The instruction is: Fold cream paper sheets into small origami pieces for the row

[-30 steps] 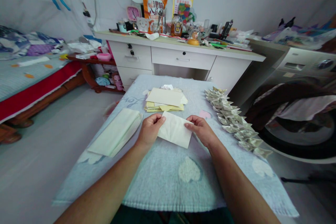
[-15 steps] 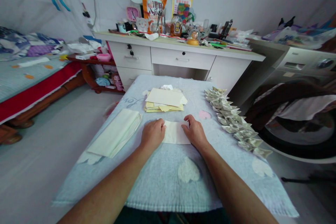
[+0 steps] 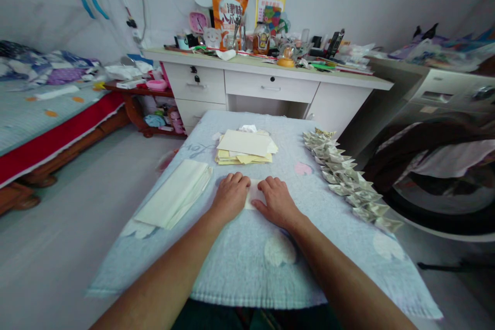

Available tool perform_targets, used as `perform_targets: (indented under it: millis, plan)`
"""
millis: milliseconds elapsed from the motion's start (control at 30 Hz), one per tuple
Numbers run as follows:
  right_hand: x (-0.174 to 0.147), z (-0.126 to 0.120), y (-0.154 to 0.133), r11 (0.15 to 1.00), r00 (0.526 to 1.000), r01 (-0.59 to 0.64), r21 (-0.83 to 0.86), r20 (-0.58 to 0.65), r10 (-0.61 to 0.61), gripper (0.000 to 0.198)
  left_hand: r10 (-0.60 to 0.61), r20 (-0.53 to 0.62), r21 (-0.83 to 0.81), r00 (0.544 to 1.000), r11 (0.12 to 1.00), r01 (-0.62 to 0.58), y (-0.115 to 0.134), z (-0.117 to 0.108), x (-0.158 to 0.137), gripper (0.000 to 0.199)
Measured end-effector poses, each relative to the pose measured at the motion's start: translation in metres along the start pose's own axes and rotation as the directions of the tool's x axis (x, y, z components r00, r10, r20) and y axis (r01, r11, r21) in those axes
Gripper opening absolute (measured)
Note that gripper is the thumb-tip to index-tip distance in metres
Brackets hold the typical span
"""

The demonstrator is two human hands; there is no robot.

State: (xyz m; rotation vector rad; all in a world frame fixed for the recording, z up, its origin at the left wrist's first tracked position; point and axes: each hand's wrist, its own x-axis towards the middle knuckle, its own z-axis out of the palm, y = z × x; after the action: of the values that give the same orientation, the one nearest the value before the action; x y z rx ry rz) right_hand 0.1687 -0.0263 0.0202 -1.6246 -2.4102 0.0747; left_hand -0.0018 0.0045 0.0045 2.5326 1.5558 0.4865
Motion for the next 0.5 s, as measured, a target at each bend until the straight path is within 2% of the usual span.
perform_targets:
  millis: [67, 133, 233, 333, 433, 500]
  plan:
    - [-0.001, 0.002, 0.000, 1.000, 1.000, -0.013, -0.004, -0.006, 0.013, 0.041, 0.014, 0.035, -0.078, 0.999, 0.997, -0.011, -0.006, -0.003, -0.003, 0.019]
    - [-0.003, 0.002, 0.000, 1.000, 1.000, -0.023, -0.003, -0.013, 0.023, 0.048, 0.041, 0.093, -0.129, 0.995, 0.991, -0.028, -0.010, -0.007, -0.007, 0.032]
    - [-0.004, 0.000, 0.003, 0.998, 0.998, -0.055, 0.004, -0.005, 0.055, 0.057, 0.059, 0.151, -0.157, 0.987, 0.987, -0.035, -0.014, -0.012, -0.011, 0.047]
    - [-0.007, -0.003, 0.014, 0.995, 0.996, -0.092, 0.026, 0.012, 0.092, 0.072, 0.054, 0.197, -0.182, 0.979, 0.983, -0.017, -0.015, -0.016, -0.011, 0.053]
    - [-0.010, -0.006, 0.031, 0.988, 0.987, -0.145, 0.051, 0.075, 0.141, 0.098, 0.055, 0.231, -0.205, 0.971, 0.979, -0.007, -0.016, -0.019, -0.009, 0.056]
    - [-0.012, -0.009, 0.045, 0.977, 0.970, -0.205, 0.062, 0.148, 0.194, 0.107, 0.050, 0.241, -0.210, 0.969, 0.978, 0.002, -0.016, -0.020, -0.009, 0.056]
